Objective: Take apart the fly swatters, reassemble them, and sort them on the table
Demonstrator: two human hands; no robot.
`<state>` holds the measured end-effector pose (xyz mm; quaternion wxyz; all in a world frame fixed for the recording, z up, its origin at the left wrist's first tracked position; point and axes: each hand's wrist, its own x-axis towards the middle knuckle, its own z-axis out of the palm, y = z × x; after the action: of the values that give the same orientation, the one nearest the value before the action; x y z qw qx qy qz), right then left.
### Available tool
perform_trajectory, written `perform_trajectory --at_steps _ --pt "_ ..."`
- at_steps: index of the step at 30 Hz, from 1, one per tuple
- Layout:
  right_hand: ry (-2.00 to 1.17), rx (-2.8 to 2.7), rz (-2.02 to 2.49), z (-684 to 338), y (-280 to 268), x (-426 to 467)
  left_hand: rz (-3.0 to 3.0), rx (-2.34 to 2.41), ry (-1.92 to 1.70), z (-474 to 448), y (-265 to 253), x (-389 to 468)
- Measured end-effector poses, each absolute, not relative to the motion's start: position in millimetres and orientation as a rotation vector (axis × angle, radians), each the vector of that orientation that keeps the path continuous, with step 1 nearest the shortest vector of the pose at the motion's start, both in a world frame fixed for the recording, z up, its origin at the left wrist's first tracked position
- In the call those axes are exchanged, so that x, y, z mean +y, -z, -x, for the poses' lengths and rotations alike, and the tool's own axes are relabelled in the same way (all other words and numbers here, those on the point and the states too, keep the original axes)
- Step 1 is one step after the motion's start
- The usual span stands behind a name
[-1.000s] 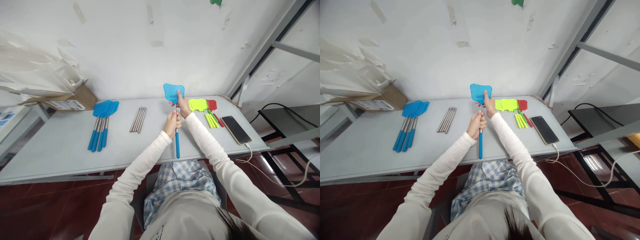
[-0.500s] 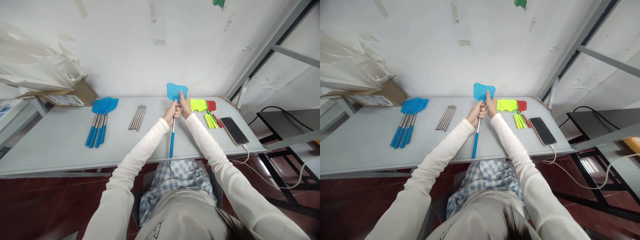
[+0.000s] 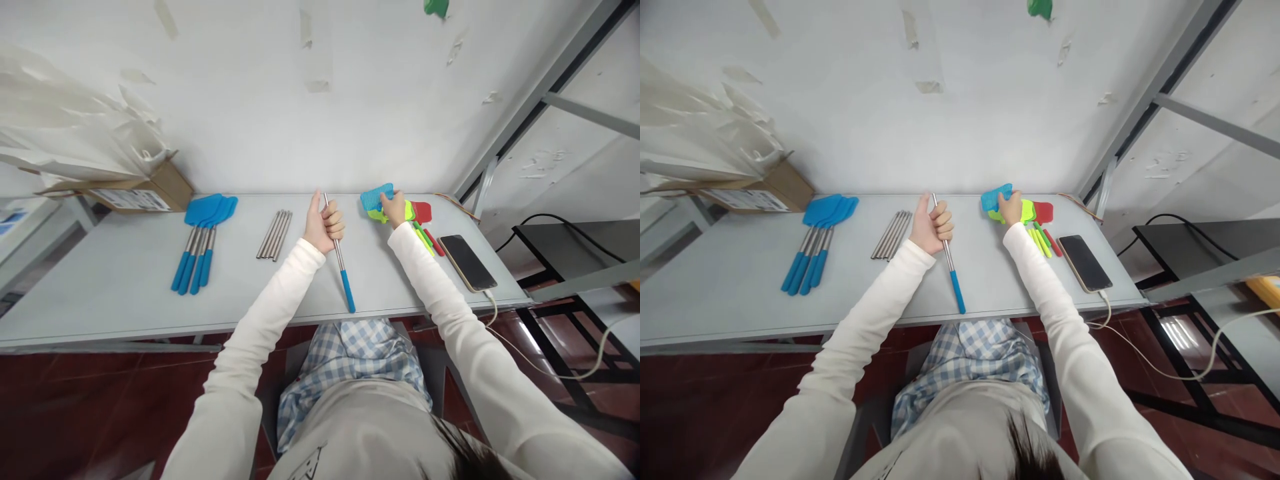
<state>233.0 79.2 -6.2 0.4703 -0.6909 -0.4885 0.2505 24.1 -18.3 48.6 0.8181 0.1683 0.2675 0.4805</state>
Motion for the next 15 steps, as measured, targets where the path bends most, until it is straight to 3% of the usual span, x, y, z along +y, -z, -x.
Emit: perform_trajectory --at_steps 9,11,15 --pt "-0.079 -1.476 2.081 -222 10 43 -0.323 0.598 -1.176 -28 -63 -23" --pt "-0.200 -1.550 1.973 -224 3 28 -0.336 0.609 -1.232 -32 -66 -18" --pt "-0.990 -1.942 1.368 -230 -9 -10 -0.344 0.641 -1.368 -40 -70 -7"
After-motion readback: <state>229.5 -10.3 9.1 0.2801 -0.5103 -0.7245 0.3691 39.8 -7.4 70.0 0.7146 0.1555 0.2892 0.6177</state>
